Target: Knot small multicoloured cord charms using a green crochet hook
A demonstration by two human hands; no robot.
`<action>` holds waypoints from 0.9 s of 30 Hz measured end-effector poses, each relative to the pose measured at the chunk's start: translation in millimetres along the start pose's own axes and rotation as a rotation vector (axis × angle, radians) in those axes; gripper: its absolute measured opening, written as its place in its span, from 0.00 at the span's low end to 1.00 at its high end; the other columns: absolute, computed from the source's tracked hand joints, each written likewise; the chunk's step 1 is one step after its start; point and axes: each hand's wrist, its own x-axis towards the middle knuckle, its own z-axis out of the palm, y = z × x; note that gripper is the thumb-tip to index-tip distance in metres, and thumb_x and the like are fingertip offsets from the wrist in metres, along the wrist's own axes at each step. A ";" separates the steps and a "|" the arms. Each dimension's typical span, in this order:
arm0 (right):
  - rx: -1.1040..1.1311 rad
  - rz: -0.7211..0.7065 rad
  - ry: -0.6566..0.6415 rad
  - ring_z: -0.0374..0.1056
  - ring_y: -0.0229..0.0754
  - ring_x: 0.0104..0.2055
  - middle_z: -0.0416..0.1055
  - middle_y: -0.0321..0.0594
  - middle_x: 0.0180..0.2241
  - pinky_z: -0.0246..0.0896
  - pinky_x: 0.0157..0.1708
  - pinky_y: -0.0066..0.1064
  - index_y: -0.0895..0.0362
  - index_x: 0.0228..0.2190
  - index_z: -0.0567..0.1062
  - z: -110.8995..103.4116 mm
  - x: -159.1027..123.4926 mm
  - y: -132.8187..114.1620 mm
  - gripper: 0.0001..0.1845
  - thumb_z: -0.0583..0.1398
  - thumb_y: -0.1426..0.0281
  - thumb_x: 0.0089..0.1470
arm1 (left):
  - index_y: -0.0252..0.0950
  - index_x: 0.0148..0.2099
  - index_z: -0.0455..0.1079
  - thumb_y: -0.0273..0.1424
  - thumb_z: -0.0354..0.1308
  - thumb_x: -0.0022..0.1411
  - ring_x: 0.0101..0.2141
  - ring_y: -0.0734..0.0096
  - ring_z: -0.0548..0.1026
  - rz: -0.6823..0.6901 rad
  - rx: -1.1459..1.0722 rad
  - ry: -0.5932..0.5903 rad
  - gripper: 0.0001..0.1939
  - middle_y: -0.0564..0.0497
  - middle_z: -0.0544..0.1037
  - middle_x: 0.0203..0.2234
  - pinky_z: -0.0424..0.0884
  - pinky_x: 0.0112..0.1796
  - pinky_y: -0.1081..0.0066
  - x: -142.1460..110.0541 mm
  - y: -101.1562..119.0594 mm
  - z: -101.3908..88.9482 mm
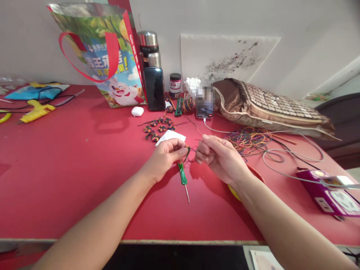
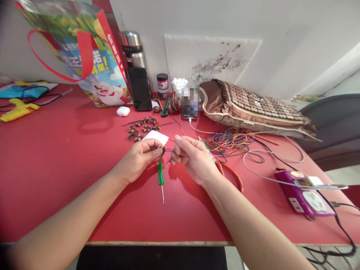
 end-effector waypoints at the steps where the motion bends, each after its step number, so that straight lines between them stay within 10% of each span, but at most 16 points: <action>1: 0.008 -0.008 0.019 0.55 0.32 0.19 0.55 0.28 0.17 0.58 0.24 0.30 0.56 0.15 0.66 1.8 -0.9 0.1 0.27 0.74 0.61 0.51 | 0.34 0.32 0.70 0.41 0.75 0.52 0.24 0.78 0.65 -0.008 0.019 -0.001 0.19 0.57 0.70 0.23 0.62 0.29 0.72 -0.3 -0.4 0.9; 27: -0.073 -0.033 0.097 0.59 0.33 0.21 0.62 0.27 0.18 0.60 0.25 0.30 0.56 0.24 0.75 0.4 0.7 7.7 0.17 0.76 0.62 0.43 | 0.32 0.36 0.76 0.36 0.71 0.59 0.23 0.74 0.74 0.044 0.015 0.008 0.12 0.53 0.77 0.23 0.75 0.29 0.70 2.3 -1.5 0.6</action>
